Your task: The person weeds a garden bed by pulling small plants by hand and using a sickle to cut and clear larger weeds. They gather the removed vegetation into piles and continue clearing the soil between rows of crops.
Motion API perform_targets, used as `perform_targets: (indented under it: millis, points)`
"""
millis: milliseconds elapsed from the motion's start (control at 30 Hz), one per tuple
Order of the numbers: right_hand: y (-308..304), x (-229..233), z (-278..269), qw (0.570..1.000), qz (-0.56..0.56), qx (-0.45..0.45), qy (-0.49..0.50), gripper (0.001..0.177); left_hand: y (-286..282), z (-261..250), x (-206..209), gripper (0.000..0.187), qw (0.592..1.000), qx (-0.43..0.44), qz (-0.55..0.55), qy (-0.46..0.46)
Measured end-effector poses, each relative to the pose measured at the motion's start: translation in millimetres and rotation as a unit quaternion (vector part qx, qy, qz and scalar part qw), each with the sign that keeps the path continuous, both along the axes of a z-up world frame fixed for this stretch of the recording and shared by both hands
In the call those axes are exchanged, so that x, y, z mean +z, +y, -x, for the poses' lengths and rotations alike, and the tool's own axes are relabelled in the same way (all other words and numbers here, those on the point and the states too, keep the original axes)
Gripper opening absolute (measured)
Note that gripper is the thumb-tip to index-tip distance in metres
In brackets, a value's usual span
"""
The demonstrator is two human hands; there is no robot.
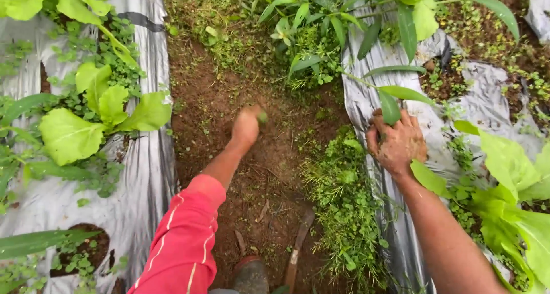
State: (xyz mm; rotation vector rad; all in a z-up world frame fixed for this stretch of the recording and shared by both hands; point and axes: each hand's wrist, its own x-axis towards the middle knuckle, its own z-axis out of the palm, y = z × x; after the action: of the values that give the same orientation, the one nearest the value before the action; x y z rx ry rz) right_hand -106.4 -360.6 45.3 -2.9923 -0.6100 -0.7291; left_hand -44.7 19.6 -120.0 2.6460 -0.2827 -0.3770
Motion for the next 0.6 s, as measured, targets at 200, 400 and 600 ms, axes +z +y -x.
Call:
perform_targets:
  millis: [200,400,600]
  points:
    - [-8,-6,-3,1.000,0.015,-0.019,-0.016,0.012,36,-28,53,0.039,0.929,0.335,0.022,-0.153]
    - [3,16,2,1.000,0.026,0.006,-0.009,0.009,-96,83,175,0.054,0.964,0.107,0.243,-0.031]
    - [-3,2,2,1.000,0.010,0.000,-0.016,0.013,-186,131,107,0.084,0.944,0.004,0.307,0.125]
